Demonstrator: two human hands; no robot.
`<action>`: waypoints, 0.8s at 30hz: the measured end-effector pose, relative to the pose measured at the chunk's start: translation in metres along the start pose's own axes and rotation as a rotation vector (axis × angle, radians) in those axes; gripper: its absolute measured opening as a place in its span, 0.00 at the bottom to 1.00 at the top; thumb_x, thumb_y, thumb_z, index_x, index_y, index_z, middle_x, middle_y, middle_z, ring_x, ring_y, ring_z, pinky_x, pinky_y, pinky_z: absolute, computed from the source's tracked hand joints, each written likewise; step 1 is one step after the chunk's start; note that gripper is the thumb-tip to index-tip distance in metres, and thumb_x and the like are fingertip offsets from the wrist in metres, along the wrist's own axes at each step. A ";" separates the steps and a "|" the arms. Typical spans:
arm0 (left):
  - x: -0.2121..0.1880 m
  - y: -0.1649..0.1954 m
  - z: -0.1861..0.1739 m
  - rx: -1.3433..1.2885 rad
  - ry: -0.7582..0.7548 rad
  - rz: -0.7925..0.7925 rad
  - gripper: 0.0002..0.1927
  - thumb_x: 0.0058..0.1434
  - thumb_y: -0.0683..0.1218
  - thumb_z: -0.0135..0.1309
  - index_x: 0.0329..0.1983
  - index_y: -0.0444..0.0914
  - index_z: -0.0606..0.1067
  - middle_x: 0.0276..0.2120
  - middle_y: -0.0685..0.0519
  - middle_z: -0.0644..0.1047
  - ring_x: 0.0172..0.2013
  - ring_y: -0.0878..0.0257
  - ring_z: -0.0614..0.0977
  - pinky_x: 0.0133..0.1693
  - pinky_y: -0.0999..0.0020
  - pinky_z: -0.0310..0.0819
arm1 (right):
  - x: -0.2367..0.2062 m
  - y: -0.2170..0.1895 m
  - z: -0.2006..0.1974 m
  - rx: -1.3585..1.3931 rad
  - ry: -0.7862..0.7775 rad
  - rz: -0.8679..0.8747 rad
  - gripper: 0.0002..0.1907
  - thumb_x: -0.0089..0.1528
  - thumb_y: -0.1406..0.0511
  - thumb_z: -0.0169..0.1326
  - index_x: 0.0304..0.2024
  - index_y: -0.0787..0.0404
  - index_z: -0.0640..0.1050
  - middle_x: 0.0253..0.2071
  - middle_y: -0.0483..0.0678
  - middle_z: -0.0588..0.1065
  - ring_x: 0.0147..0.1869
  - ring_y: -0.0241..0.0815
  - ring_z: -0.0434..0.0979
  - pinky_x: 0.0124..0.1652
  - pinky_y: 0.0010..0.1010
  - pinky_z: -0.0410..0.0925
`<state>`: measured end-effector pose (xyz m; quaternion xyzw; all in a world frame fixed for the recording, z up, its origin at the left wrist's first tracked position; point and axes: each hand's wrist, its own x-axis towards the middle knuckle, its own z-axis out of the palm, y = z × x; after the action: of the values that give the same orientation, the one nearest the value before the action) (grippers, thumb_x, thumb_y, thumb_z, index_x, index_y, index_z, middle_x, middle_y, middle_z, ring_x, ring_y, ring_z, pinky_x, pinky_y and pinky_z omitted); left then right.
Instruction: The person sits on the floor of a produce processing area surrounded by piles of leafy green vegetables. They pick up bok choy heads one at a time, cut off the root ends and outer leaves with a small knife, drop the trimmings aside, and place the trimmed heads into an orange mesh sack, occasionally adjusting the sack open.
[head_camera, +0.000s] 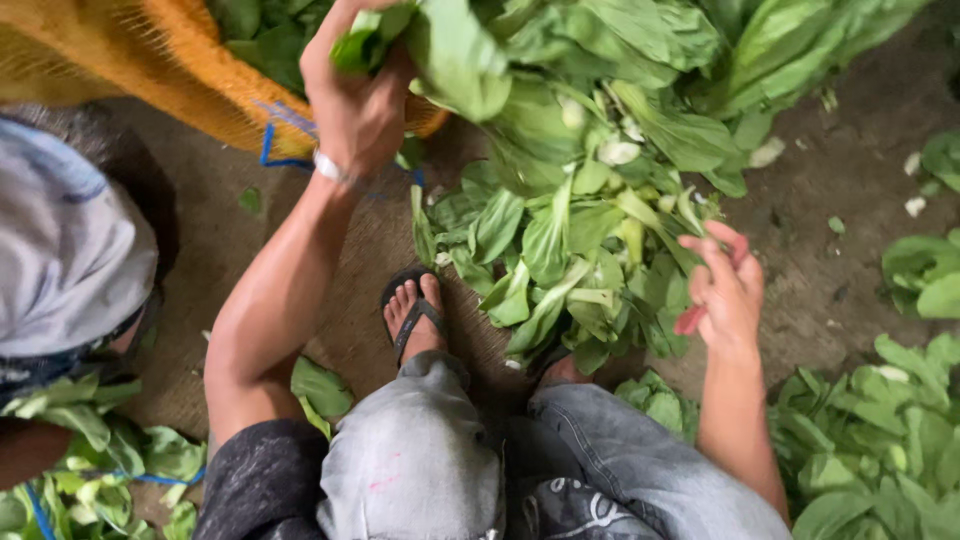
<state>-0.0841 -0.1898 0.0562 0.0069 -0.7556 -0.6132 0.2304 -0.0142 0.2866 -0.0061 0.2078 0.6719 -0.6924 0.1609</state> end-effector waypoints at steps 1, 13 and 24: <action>-0.007 0.015 0.007 -0.012 0.005 -0.033 0.13 0.65 0.29 0.52 0.51 0.32 0.76 0.41 0.49 0.79 0.38 0.60 0.79 0.42 0.68 0.75 | -0.003 -0.004 0.011 0.114 -0.031 0.068 0.13 0.72 0.64 0.48 0.59 0.56 0.72 0.50 0.53 0.79 0.21 0.25 0.58 0.21 0.19 0.54; -0.084 0.101 0.088 -0.462 -0.628 0.286 0.07 0.63 0.41 0.56 0.44 0.35 0.75 0.45 0.47 0.80 0.49 0.50 0.82 0.52 0.55 0.79 | -0.018 0.019 0.085 0.832 -0.433 0.238 0.41 0.65 0.42 0.51 0.70 0.60 0.64 0.66 0.49 0.69 0.60 0.44 0.67 0.55 0.39 0.65; -0.155 0.047 0.105 0.030 -1.064 0.613 0.19 0.59 0.42 0.54 0.54 0.40 0.75 0.56 0.53 0.75 0.59 0.55 0.77 0.53 0.64 0.79 | -0.030 0.039 0.049 0.673 -0.479 -0.021 0.47 0.60 0.43 0.63 0.71 0.57 0.61 0.70 0.55 0.67 0.70 0.47 0.71 0.65 0.43 0.71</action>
<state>0.0297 -0.0359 0.0325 -0.5145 -0.7431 -0.4277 -0.0126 0.0283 0.2341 -0.0242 0.0752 0.3534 -0.9039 0.2288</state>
